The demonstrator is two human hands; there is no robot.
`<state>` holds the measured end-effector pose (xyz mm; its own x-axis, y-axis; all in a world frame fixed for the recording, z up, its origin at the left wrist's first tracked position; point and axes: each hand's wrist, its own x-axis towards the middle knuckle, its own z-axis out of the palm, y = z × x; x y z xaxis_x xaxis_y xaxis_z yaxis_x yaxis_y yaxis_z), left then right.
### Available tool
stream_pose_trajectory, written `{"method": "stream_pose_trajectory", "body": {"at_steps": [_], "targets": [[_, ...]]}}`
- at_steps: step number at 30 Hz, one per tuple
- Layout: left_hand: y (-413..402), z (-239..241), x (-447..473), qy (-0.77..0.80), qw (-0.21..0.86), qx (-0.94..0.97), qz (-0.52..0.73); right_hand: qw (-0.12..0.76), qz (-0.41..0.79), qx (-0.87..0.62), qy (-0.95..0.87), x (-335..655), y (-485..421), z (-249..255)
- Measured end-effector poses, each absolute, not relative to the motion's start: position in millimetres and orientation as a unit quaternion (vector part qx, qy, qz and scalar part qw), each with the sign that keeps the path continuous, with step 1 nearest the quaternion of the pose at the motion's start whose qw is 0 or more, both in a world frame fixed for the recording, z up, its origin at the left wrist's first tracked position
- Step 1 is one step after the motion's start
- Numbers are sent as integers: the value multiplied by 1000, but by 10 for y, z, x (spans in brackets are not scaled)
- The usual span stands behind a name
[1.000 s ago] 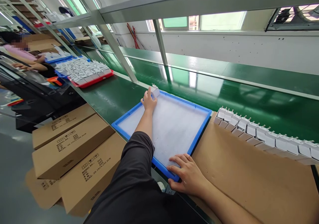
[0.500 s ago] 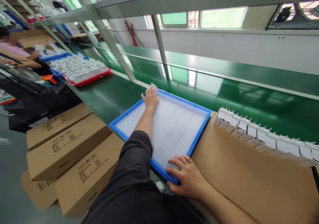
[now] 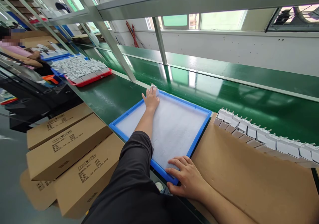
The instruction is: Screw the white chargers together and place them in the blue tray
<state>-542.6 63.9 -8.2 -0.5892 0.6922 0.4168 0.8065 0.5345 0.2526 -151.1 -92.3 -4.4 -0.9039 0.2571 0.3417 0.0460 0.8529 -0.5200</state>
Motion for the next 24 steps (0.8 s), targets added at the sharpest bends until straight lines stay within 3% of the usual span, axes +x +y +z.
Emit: {"method": "stream_pose_trajectory", "body": {"at_steps": [12, 24], "targets": [[574, 40, -5321, -885, 142, -419, -144, 214, 254, -80, -940, -1508, -921, -39], [632, 56, -5380, -891, 129, -407, -152, 220, 250, -77, -940, -1514, -919, -39]]}}
